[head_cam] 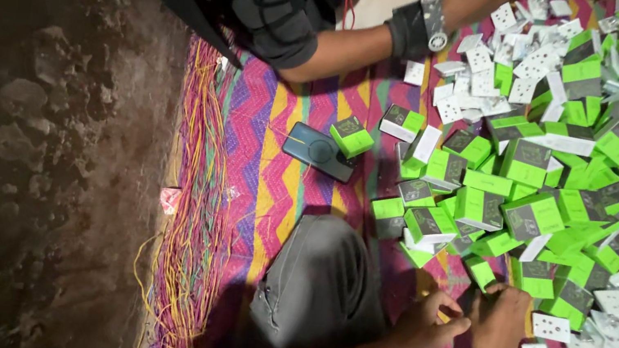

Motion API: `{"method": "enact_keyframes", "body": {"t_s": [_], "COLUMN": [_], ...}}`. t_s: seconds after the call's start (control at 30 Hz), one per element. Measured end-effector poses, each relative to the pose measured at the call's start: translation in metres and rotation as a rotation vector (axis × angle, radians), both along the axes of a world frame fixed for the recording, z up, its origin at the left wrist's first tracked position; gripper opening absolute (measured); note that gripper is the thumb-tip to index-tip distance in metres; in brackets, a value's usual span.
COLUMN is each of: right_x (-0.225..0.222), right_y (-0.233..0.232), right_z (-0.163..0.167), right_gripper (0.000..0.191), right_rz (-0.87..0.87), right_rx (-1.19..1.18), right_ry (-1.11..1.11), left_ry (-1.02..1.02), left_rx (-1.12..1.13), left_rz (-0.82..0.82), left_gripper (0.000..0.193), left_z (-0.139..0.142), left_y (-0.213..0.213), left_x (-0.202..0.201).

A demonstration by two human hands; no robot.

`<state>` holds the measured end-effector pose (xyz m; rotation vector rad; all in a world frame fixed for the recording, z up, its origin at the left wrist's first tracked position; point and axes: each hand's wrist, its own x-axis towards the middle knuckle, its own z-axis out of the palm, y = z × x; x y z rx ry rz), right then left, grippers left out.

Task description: The person sits cross-legged on a patterned mat on the floor, picks up white electrical switch plates, places them into green cardboard boxes, and folds the boxes closed. They then gather and rearrange piles of boxes and switch plates on the mat by hand.

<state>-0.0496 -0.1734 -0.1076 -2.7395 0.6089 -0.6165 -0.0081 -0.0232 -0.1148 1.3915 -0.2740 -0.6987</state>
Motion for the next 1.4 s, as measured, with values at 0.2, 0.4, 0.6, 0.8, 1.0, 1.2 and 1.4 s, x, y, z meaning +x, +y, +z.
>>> {"method": "enact_keyframes", "body": {"t_s": [0.2, 0.4, 0.6, 0.8, 1.0, 1.2, 1.4], "right_x": [-0.023, -0.094, -0.111, -0.09, -0.094, -0.105, -0.106], "right_y": [-0.017, 0.02, 0.066, 0.073, 0.085, 0.076, 0.063], "right_z": [0.017, 0.024, 0.021, 0.048, 0.057, 0.037, 0.026], "right_gripper": [0.062, 0.071, 0.055, 0.048, 0.042, 0.066, 0.048], "right_rz": [-0.206, -0.072, -0.19, -0.291, -0.094, -0.267, -0.366], "right_rx": [0.553, 1.116, 0.995, 1.16, 1.04, 0.915, 1.044], "right_ry": [-0.045, -0.299, -0.289, -0.152, -0.214, 0.04, -0.049], "left_ry": [-0.895, -1.029, -0.986, -0.74, -0.768, -0.696, -0.742], "left_rx": [0.195, 0.253, 0.205, -0.001, -0.072, 0.038, 0.045], "left_rz": [-0.016, -0.073, -0.161, -0.247, -0.28, -0.306, -0.332], "left_gripper": [0.059, 0.109, 0.097, 0.1, 0.096, 0.098, 0.114], "left_z": [0.051, 0.076, 0.048, 0.04, 0.049, 0.054, 0.064], "left_y": [0.037, 0.039, 0.035, 0.029, 0.027, 0.026, 0.033], "left_x": [0.004, 0.003, -0.006, 0.008, 0.002, 0.002, 0.0]}}
